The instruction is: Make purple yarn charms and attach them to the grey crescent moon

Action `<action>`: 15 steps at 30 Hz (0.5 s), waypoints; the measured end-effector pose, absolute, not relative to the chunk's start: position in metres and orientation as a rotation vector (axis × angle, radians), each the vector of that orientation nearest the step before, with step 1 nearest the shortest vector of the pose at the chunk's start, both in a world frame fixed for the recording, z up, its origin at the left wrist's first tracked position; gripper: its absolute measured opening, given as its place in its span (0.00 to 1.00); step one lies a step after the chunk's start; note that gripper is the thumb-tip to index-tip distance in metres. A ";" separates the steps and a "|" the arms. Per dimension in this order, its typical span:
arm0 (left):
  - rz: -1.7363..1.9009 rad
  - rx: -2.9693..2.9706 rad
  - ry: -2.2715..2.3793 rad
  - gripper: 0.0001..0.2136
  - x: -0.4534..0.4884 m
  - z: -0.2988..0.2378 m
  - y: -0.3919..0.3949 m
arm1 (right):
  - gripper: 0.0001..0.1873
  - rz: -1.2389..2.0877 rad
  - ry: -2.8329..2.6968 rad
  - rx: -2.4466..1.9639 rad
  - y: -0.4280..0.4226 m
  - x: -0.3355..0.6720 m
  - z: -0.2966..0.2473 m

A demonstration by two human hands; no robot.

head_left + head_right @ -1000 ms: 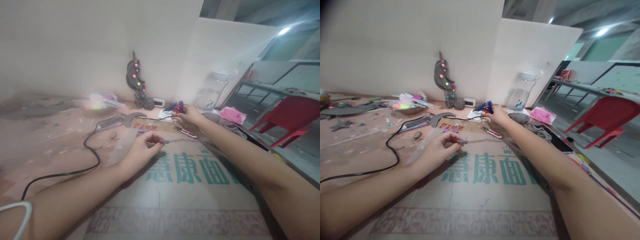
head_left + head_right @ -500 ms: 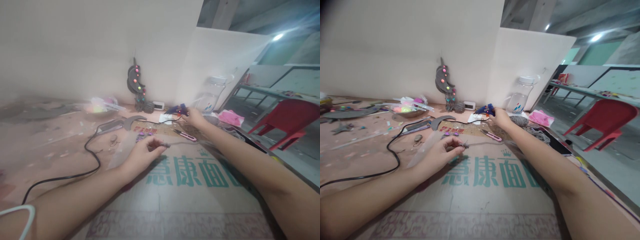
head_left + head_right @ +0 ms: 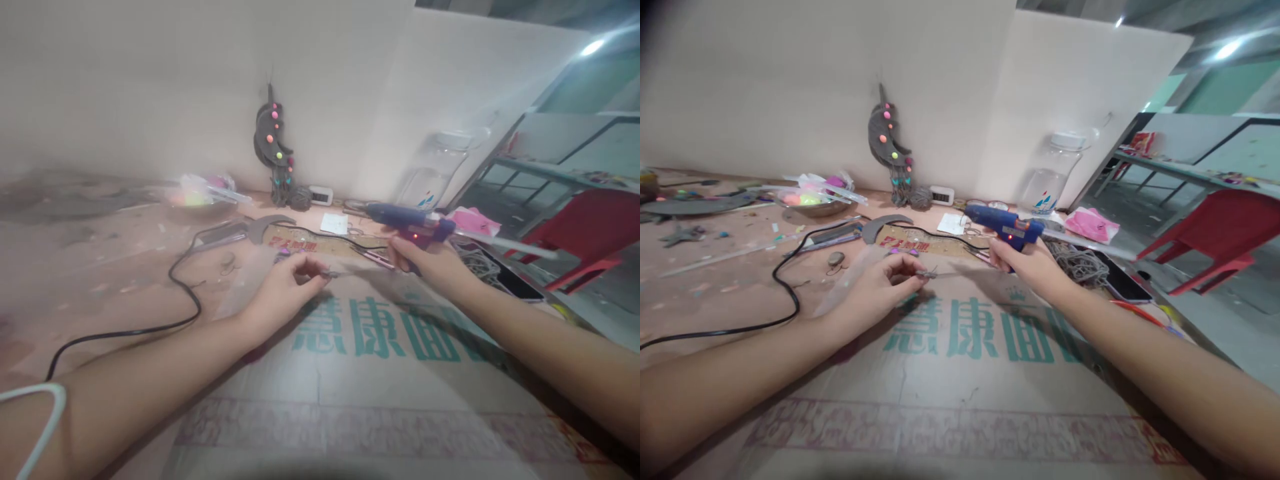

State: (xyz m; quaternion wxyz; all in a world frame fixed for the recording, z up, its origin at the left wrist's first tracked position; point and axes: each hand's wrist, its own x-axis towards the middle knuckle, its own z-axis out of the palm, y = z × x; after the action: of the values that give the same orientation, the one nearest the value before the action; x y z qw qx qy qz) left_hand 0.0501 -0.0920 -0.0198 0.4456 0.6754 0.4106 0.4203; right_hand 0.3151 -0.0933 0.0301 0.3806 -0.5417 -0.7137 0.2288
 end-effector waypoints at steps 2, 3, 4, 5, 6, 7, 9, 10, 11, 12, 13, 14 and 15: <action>1.038 1.687 1.034 0.07 0.050 -0.018 -0.093 | 0.17 0.687 -1.839 -1.355 -0.106 0.319 0.017; 1.037 1.690 1.040 0.07 0.051 -0.018 -0.093 | 0.17 0.715 -1.872 -1.360 -0.110 0.321 0.011; 1.038 1.692 1.044 0.07 0.051 -0.017 -0.094 | 0.17 0.721 -1.907 -1.362 -0.114 0.322 0.006; 1.042 1.698 1.048 0.07 0.051 -0.016 -0.095 | 0.15 0.711 -1.934 -1.351 -0.117 0.322 0.002; 1.047 1.711 1.052 0.07 0.051 -0.015 -0.096 | 0.14 0.700 -1.962 -1.330 -0.119 0.321 0.000; 1.054 1.726 1.060 0.06 0.051 -0.015 -0.096 | 0.13 0.689 -1.987 -1.307 -0.122 0.320 -0.001; 1.059 1.754 1.084 0.05 0.051 -0.015 -0.096 | 0.13 0.689 -2.037 -1.297 -0.125 0.319 -0.001; 1.056 1.761 1.093 0.05 0.050 -0.016 -0.096 | 0.13 0.697 -2.047 -1.310 -0.127 0.318 0.000; 1.054 1.758 1.099 0.05 0.050 -0.017 -0.095 | 0.14 0.702 -2.045 -1.329 -0.128 0.318 0.001; 1.052 1.749 1.103 0.05 0.050 -0.018 -0.094 | 0.14 0.706 -2.042 -1.343 -0.130 0.318 0.002; 1.051 1.738 1.107 0.05 0.050 -0.019 -0.093 | 0.15 0.710 -2.039 -1.347 -0.131 0.319 0.002; 1.049 1.731 1.111 0.05 0.049 -0.019 -0.092 | 0.15 0.713 -2.041 -1.341 -0.132 0.318 0.002; 1.053 1.731 1.117 0.05 0.049 -0.020 -0.092 | 0.15 0.715 -2.046 -1.332 -0.133 0.318 0.001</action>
State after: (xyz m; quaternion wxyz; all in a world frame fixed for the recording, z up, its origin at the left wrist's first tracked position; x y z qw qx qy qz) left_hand 0.0493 -0.0918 -0.0195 0.4024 0.6850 0.4419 0.4167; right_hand 0.3178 -0.1329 0.0015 0.2944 -0.5004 -0.7686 0.2685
